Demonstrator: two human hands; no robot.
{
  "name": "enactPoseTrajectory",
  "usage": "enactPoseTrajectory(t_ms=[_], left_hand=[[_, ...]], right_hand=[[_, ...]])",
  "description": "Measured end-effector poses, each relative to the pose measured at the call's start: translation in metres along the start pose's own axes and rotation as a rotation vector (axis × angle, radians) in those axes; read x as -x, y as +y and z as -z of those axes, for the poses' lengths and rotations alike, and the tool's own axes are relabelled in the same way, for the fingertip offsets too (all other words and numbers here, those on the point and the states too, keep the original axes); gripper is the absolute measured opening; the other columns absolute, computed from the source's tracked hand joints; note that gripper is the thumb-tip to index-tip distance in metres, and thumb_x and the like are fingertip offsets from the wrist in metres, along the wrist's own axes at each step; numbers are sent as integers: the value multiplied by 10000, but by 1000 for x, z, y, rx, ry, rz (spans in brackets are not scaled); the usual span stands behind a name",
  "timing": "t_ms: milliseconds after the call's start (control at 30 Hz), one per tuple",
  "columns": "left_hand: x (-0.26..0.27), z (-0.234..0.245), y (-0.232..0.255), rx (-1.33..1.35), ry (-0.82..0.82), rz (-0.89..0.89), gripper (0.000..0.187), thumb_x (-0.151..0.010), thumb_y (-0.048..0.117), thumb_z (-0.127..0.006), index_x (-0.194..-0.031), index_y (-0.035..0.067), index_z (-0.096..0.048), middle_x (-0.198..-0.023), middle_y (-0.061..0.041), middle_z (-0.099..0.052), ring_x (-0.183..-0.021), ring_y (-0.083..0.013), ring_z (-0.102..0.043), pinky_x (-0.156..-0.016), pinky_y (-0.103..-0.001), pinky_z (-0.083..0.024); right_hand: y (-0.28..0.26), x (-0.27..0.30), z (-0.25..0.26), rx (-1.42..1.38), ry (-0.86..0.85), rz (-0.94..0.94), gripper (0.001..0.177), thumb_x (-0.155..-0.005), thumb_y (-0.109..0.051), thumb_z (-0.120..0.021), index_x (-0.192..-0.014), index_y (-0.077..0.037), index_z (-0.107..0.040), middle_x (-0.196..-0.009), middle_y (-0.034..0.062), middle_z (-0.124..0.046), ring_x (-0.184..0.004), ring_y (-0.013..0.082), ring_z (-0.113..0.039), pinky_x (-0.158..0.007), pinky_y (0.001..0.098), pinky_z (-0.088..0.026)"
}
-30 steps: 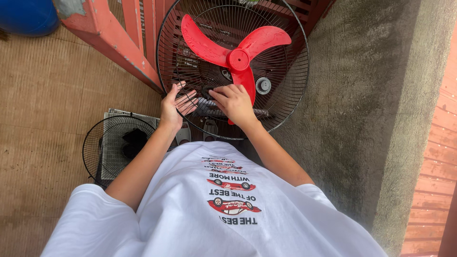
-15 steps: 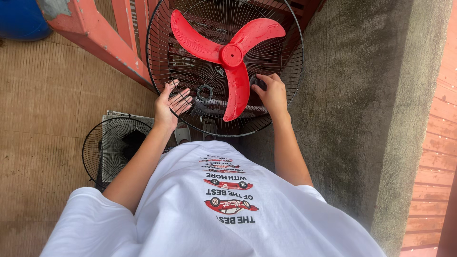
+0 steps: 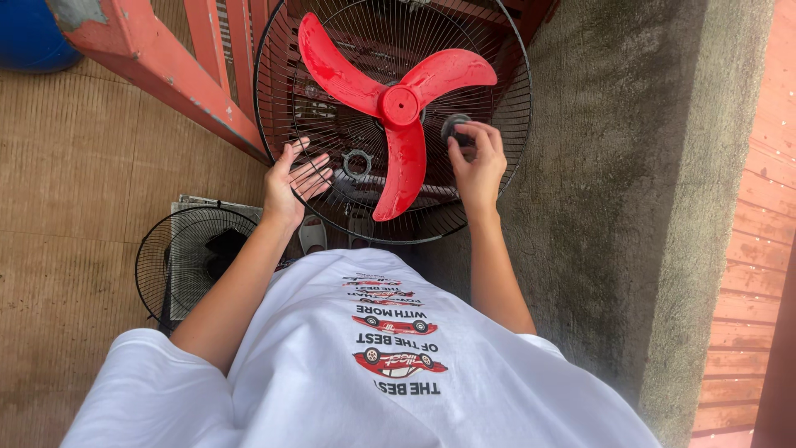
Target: The person disassembles a portable fan, removes the blades and grill, places the components into a white basin, and then wipes the fan blades and motor housing using a dark cloth.
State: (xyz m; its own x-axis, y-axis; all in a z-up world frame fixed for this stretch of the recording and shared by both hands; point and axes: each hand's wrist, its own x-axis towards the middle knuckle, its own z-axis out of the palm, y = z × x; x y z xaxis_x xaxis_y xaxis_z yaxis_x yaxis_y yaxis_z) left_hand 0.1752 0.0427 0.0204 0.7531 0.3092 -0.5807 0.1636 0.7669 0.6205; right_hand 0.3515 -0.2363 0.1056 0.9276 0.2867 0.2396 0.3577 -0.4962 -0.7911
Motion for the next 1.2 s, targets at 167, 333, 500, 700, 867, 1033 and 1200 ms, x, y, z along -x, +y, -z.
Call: enactPoseTrajectory(t_ms=[167, 333, 500, 700, 867, 1033, 1200], left_hand=[[6, 2, -3, -49, -1, -20, 602, -982, 591, -512, -1426, 188, -562, -1299, -200, -706, -1054, -276, -752, -849, -376, -622], [10, 7, -6, -74, 0, -3, 586, -985, 577, -515, -1429, 196, -560, -1307, -195, -701, -1065, -277, -744, -845, -359, -611], [17, -1, -7, -55, -10, 42, 590, -982, 587, -489, -1427, 205, -551, -1324, -190, -691, -1103, -282, -735, -872, -368, -600], [20, -6, -6, -31, -17, 45, 573, -990, 585, -481, -1424, 218, -557, -1324, -172, -694, -1116, -275, -730, -895, -372, -594], [22, -2, -7, -33, -15, 42, 579, -997, 591, -473, -1438, 224, -552, -1319, -154, -692, -1107, -272, -717, -908, -380, -575], [22, 0, -9, -21, -6, 31, 575, -993, 586, -473, -1431, 221, -551, -1330, -163, -693, -1130, -279, -725, -918, -390, -586], [24, 7, -7, -21, 5, 24, 586, -985, 585, -483, -1436, 216, -548, -1336, -177, -688, -1128, -287, -726, -912, -393, -589]], right_hand=[[21, -1, 4, 331, -186, -32, 216, -859, -19, -743, -1072, -34, -720, -1164, 140, -639, -855, 240, -702, -755, 350, -581], [-26, 1, 5, 252, -167, 50, 275, -876, -83, -760, -1146, -42, -727, -1189, 153, -649, -926, 286, -676, -788, 394, -568], [-72, 24, -20, 148, -477, 390, 516, -854, -210, -843, -1313, -59, -664, -1317, 128, -656, -1182, 314, -638, -1009, 405, -529], [-83, 35, -55, 163, -592, 385, 610, -844, -245, -853, -1376, -56, -623, -1312, 110, -644, -1176, 317, -623, -1023, 408, -517], [-84, 46, -60, -26, -342, 600, 528, -952, -285, -818, -1396, -98, -602, -1421, 114, -601, -1227, 279, -612, -1063, 394, -519], [-77, 47, -61, 297, -568, 496, 544, -877, -352, -817, -1364, -162, -666, -1464, 145, -535, -1290, 334, -522, -1090, 481, -378], [-53, 33, -14, 373, -154, 302, 586, -928, -270, -832, -1455, -159, -600, -1597, 168, -396, -1429, 362, -430, -1188, 501, -316]])
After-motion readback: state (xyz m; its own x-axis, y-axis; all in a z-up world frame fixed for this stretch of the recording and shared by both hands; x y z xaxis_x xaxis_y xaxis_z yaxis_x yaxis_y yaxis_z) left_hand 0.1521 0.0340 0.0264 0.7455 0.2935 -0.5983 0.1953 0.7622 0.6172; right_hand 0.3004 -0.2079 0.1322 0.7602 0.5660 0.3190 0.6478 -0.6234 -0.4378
